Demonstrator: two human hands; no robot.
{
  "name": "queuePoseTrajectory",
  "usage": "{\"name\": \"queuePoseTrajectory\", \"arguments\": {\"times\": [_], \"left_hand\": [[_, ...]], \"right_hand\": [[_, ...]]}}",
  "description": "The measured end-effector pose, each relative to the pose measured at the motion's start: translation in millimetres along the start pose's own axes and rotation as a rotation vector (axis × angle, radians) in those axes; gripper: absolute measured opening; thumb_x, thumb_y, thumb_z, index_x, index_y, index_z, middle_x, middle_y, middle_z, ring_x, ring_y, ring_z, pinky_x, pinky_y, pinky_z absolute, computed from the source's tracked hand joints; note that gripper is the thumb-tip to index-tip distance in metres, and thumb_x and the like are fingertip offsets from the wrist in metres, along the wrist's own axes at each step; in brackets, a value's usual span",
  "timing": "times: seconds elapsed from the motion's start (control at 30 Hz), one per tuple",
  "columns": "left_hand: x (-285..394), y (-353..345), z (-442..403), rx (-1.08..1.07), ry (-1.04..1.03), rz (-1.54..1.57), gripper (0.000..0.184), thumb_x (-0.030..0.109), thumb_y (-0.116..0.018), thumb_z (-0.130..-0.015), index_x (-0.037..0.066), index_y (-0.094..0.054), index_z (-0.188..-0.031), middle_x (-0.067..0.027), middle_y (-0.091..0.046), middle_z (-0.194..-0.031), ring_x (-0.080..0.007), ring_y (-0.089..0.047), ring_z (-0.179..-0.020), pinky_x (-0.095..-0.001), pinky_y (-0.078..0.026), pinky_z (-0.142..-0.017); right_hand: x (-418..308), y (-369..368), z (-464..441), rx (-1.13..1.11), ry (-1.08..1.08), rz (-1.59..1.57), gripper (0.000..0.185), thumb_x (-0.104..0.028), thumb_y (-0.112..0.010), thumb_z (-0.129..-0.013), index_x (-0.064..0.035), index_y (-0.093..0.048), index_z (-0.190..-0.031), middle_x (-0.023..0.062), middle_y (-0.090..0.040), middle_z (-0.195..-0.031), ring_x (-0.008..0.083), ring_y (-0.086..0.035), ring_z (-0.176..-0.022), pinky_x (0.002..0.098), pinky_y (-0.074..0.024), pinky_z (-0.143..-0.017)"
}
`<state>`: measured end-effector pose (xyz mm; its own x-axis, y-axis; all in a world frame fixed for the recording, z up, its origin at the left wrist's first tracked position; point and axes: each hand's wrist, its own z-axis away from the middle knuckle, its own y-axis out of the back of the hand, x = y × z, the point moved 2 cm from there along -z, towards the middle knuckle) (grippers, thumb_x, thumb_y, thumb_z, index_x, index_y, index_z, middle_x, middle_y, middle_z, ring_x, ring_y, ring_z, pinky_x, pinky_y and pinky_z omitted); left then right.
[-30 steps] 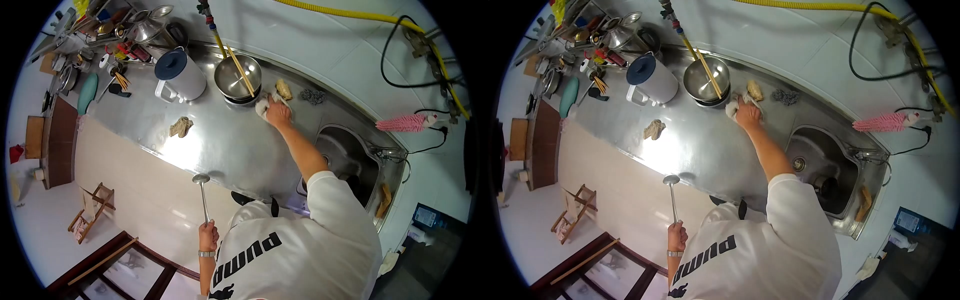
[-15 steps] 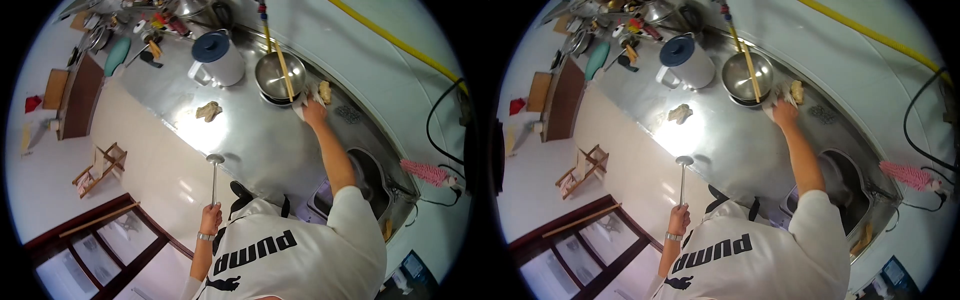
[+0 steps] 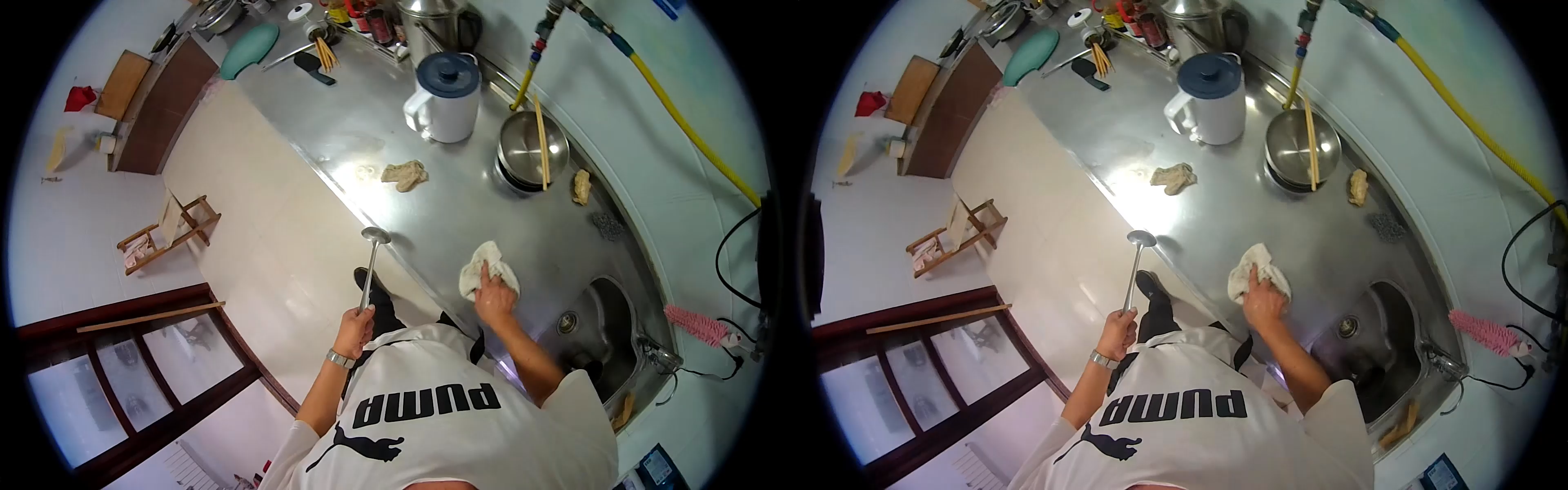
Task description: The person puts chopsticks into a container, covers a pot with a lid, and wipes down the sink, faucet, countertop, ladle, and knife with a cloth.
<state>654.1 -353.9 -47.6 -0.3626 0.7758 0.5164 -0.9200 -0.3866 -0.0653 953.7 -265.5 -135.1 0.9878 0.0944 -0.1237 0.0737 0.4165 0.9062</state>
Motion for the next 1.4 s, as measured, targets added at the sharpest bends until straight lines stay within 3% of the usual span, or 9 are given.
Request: {"name": "queuePoseTrajectory", "arguments": {"times": [0.1,0.2,0.43,0.5,0.63,0.97,1.17,1.37,1.4], "left_hand": [[20.6,30.5,-9.5,-0.008,0.005,0.01,0.028,0.024,-0.057,-0.088,0.014,-0.038,-0.07,0.0052,-0.033,-0.048,-0.0048,-0.024,-0.033,-0.0222,-0.017,-0.03],[39.8,71.6,-21.9,-0.052,-0.002,0.026,0.028,0.025,-0.056,-0.089,0.012,-0.04,-0.07,0.0045,-0.035,-0.048,-0.0056,-0.026,-0.033,-0.0224,-0.018,-0.03],[95.0,193.5,-34.3,-0.123,-0.033,-0.001,0.03,0.026,-0.056,-0.089,0.013,-0.038,-0.069,0.0055,-0.034,-0.048,-0.0045,-0.024,-0.033,-0.0221,-0.018,-0.03],[109.5,227.7,-43.1,-0.125,-0.028,0.001,0.031,0.026,-0.057,-0.088,0.013,-0.037,-0.069,0.0055,-0.034,-0.048,-0.0043,-0.024,-0.033,-0.0216,-0.018,-0.03],[144.0,269.8,-58.8,-0.132,-0.056,0.035,0.031,0.028,-0.058,-0.088,0.014,-0.038,-0.07,0.0051,-0.034,-0.048,-0.0043,-0.024,-0.033,-0.0211,-0.018,-0.03],[230.4,276.7,-121.8,-0.102,-0.086,-0.018,0.032,0.032,-0.059,-0.088,0.011,-0.044,-0.069,0.0013,-0.042,-0.048,-0.0063,-0.029,-0.032,-0.0218,-0.02,-0.03],[335.9,254.0,-164.8,-0.045,-0.22,-0.154,0.028,0.027,-0.057,-0.089,0.01,-0.045,-0.07,0.0003,-0.042,-0.049,-0.0079,-0.032,-0.033,-0.0228,-0.024,-0.03],[418.5,238.0,-198.7,0.04,-0.273,-0.254,0.032,0.028,-0.059,-0.088,0.007,-0.047,-0.067,0.0007,-0.043,-0.049,-0.0076,-0.036,-0.035,-0.0232,-0.027,-0.031],[431.0,232.4,-200.6,0.021,-0.289,-0.265,0.033,0.029,-0.058,-0.088,0.007,-0.047,-0.067,0.0007,-0.043,-0.049,-0.0077,-0.036,-0.035,-0.0232,-0.027,-0.031]], "right_hand": [[-57.6,-11.5,-10.7,-0.084,0.081,-0.017,0.076,-0.03,-0.061,-0.079,-0.0128,-0.023,-0.143,0.0185,-0.056,-0.097,0.0338,-0.061,-0.08,0.0469,-0.0481,-0.066],[-124.1,-14.5,-31.6,-0.105,0.199,-0.091,0.078,-0.029,-0.06,-0.08,-0.0007,-0.02,-0.141,0.0228,-0.056,-0.096,0.036,-0.061,-0.081,0.0458,-0.049,-0.067],[-238.6,-3.4,-92.5,0.031,0.148,-0.062,0.072,-0.029,-0.057,-0.082,0.0073,-0.026,-0.136,0.0237,-0.061,-0.091,0.0347,-0.064,-0.077,0.0431,-0.0521,-0.064],[-256.4,-3.0,-105.3,0.071,0.11,-0.027,0.074,-0.029,-0.06,-0.079,0.0085,-0.029,-0.135,0.0203,-0.061,-0.08,0.0348,-0.062,-0.072,0.0434,-0.0498,-0.063],[-284.2,-1.2,-134.4,0.046,0.019,-0.046,0.073,-0.03,-0.058,-0.081,0.0089,-0.028,-0.135,0.0211,-0.063,-0.084,0.0338,-0.063,-0.071,0.0438,-0.0496,-0.065],[-337.6,33.1,-242.0,0.147,-0.054,-0.102,0.07,-0.031,-0.057,-0.082,0.0086,-0.031,-0.133,0.0184,-0.064,-0.076,0.0334,-0.063,-0.068,0.045,-0.0492,-0.063],[-359.0,91.6,-362.8,0.197,-0.083,-0.191,0.067,-0.03,-0.059,-0.082,0.0105,-0.036,-0.13,0.0197,-0.064,-0.076,0.0318,-0.065,-0.068,0.0416,-0.0503,-0.062],[-367.5,112.3,-434.0,0.177,-0.093,-0.31,0.052,-0.029,-0.056,-0.084,0.0032,-0.047,-0.124,0.0201,-0.065,-0.081,0.0325,-0.064,-0.075,0.0421,-0.0494,-0.068],[-367.9,110.4,-442.5,0.315,-0.056,-0.433,0.046,-0.027,-0.056,-0.084,0.0014,-0.051,-0.119,0.0193,-0.065,-0.081,0.0304,-0.064,-0.073,0.0401,-0.0492,-0.068]]}}
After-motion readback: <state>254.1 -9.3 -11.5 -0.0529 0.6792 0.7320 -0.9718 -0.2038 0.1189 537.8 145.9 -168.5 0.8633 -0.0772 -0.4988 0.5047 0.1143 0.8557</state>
